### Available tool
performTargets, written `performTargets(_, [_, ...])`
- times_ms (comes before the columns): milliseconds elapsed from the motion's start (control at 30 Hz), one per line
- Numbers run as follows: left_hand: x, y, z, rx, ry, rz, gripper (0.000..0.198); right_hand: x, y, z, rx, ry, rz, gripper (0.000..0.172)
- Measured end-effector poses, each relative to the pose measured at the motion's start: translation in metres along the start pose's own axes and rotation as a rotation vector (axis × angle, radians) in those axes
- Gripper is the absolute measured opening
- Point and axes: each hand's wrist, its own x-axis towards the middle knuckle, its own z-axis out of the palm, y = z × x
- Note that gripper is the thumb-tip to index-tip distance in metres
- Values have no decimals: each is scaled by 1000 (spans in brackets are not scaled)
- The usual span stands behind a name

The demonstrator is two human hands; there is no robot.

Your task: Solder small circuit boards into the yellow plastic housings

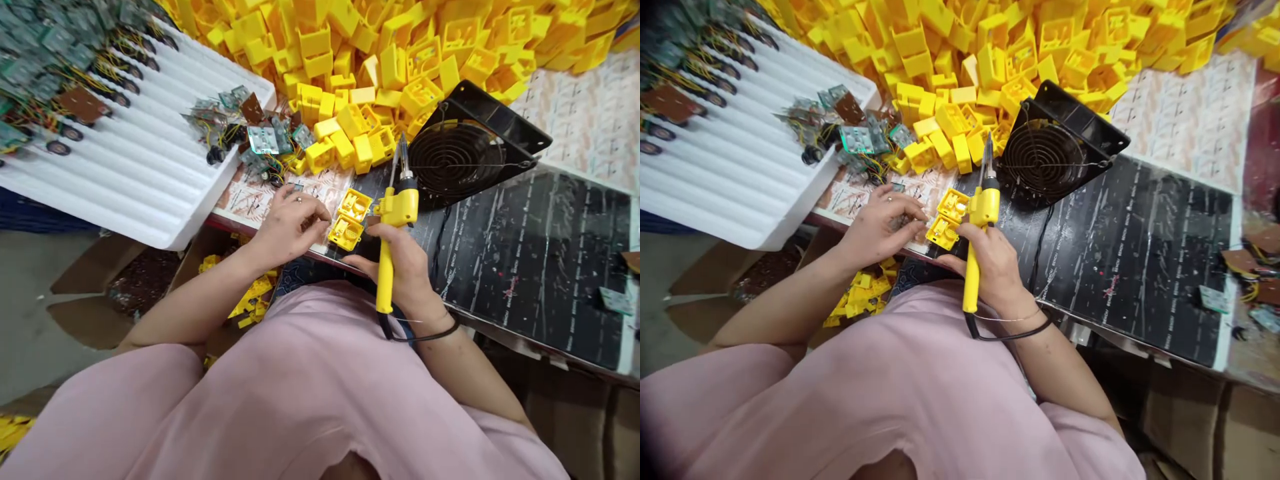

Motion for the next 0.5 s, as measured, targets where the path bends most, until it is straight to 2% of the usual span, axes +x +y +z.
performTargets(133, [-1, 1, 4, 28, 39, 51, 21, -3, -5, 6, 2, -23, 34, 28])
performTargets(233, [-2, 3, 3, 28, 27, 77, 22, -6, -6, -4, 8, -42, 30, 29])
performTargets(367, [0, 5, 3, 59, 60, 7, 16, 1, -2, -13, -7, -11, 41, 35])
performTargets(500, [2, 9, 4, 96, 73, 9, 18, 18, 5, -4, -30, -92, -91, 30])
